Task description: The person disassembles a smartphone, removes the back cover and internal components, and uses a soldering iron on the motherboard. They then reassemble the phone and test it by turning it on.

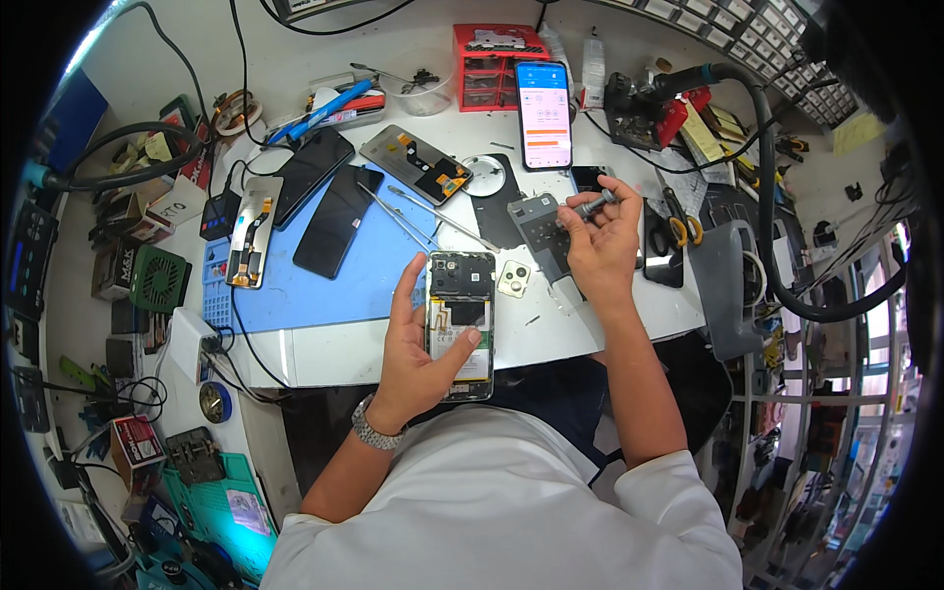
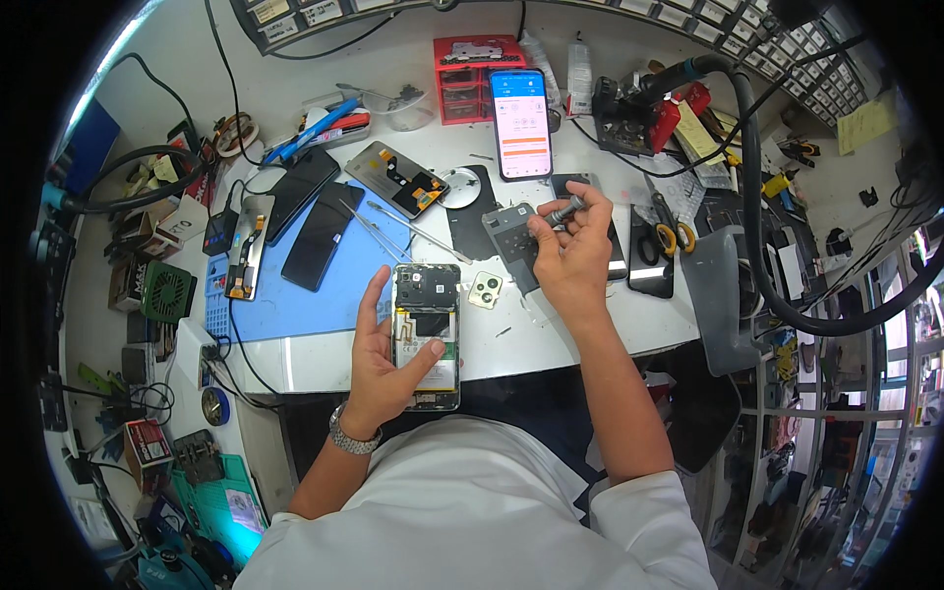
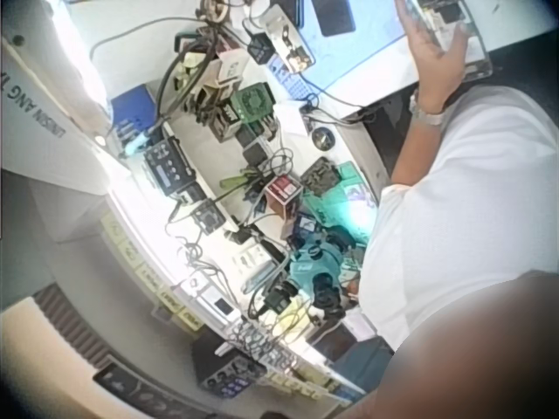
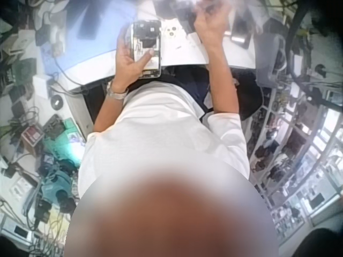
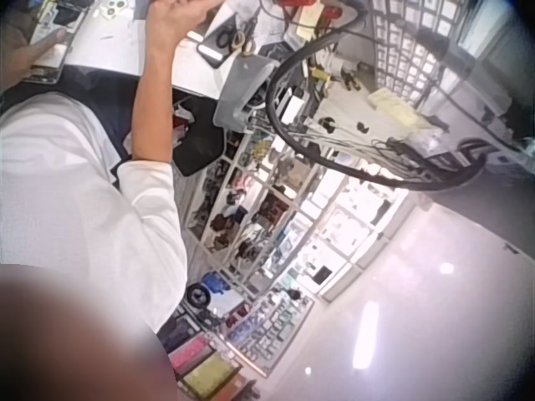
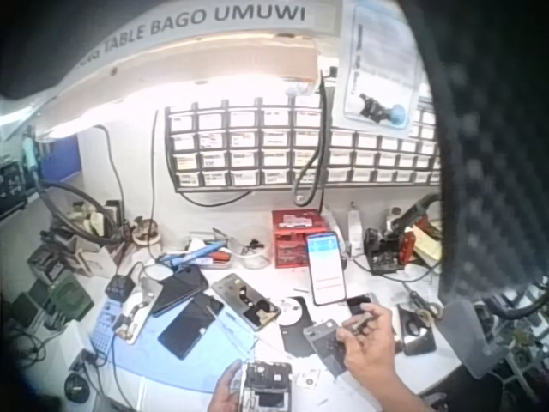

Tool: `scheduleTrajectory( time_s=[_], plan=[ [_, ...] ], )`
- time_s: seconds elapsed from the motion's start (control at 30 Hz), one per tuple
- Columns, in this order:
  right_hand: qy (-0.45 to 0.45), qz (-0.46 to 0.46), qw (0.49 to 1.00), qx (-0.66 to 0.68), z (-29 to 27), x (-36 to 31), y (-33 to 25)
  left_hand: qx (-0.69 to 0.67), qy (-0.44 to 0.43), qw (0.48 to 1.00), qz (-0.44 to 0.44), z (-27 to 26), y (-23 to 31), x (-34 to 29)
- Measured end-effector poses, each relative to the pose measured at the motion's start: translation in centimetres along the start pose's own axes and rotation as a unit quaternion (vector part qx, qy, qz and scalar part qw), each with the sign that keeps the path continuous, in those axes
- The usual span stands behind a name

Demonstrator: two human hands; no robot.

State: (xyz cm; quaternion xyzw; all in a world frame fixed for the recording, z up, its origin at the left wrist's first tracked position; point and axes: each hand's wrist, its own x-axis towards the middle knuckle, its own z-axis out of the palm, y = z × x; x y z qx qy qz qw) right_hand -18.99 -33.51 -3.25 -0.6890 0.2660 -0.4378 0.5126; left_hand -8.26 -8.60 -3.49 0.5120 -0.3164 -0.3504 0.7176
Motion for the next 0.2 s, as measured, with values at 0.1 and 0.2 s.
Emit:
scheduleTrajectory(
  time_s=[0.1,0.2],
  plan=[
    [-0.005,0.005,1.0,0.008,0.07,0.12,0.25,0.006,-0.005,1.0,0.002,0.12,0.22,0.06],
    [0.013,-0.018,0.998,0.052,0.45,-0.03,0.31,0.019,-0.023,0.999,0.011,-0.35,-0.22,0.14]
  ],
)
